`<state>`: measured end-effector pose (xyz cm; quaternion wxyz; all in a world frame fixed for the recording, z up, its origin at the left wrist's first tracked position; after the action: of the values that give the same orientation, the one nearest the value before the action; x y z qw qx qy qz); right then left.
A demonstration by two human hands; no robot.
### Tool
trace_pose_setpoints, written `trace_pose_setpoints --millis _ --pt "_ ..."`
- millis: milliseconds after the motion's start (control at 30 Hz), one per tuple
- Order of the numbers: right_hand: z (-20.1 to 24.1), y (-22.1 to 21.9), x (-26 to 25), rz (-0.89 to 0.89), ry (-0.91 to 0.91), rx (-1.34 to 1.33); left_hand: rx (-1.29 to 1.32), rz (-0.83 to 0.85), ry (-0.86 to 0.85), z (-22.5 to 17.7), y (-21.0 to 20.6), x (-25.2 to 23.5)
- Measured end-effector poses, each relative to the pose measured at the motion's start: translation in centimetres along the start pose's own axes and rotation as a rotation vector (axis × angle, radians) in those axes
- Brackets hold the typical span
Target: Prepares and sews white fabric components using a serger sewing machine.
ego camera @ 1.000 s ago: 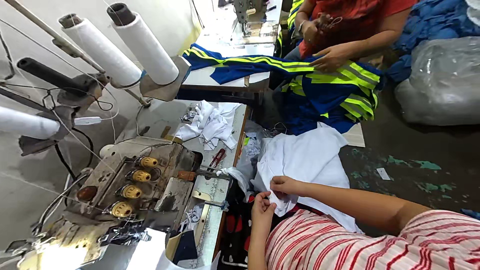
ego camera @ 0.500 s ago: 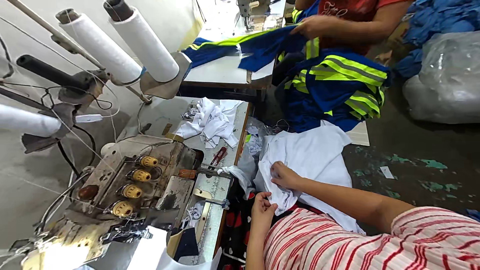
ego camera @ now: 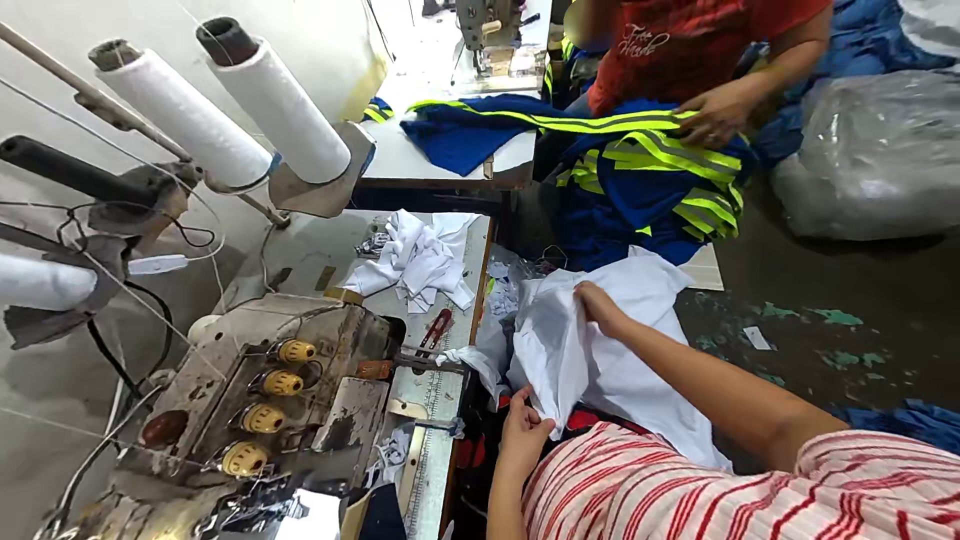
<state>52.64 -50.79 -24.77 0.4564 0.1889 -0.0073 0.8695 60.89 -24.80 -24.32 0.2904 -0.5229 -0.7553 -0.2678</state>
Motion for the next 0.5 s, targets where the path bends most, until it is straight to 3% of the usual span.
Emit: trace_pose_setpoints --millis 67,167,300,333,400,500 --pt "2.7 2.5 0.1 -0.118 0.063 -0.164 0.008 0.025 0.015 -0.3 0.0 0.0" --pt "5.9 5.5 0.8 -0.183 0.208 -0.122 0.088 0.068 0.02 -1.0 0.0 0.0" --pt "8.3 7.8 3.7 0.034 0.505 0.47 0.247 0.045 -0.024 -1.2 0.1 -0.2" --pt "7.9 8.1 4.6 0.144 0.461 0.67 0.273 0.02 -0.043 -1.1 0.1 -0.3" --pt "5.1 8.3 6.8 0.479 0.18 1.022 0.292 -0.025 -0.086 -0.9 0.0 -0.6" --pt "-2.0 7.7 11.8 0.982 -0.121 1.292 0.258 -0.016 -0.109 -0.7 -0.5 -0.4"
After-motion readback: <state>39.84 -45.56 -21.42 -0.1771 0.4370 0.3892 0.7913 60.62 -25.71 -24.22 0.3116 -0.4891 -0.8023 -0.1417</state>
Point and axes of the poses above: each hand's wrist, its own x-axis away from the middle knuckle, its own y-axis out of the back of the hand, z = x × y, the point moved 4 cm from there along -x, towards the middle knuckle, and after that the axes turned 10 degrees about y, right-handed, at the moved point
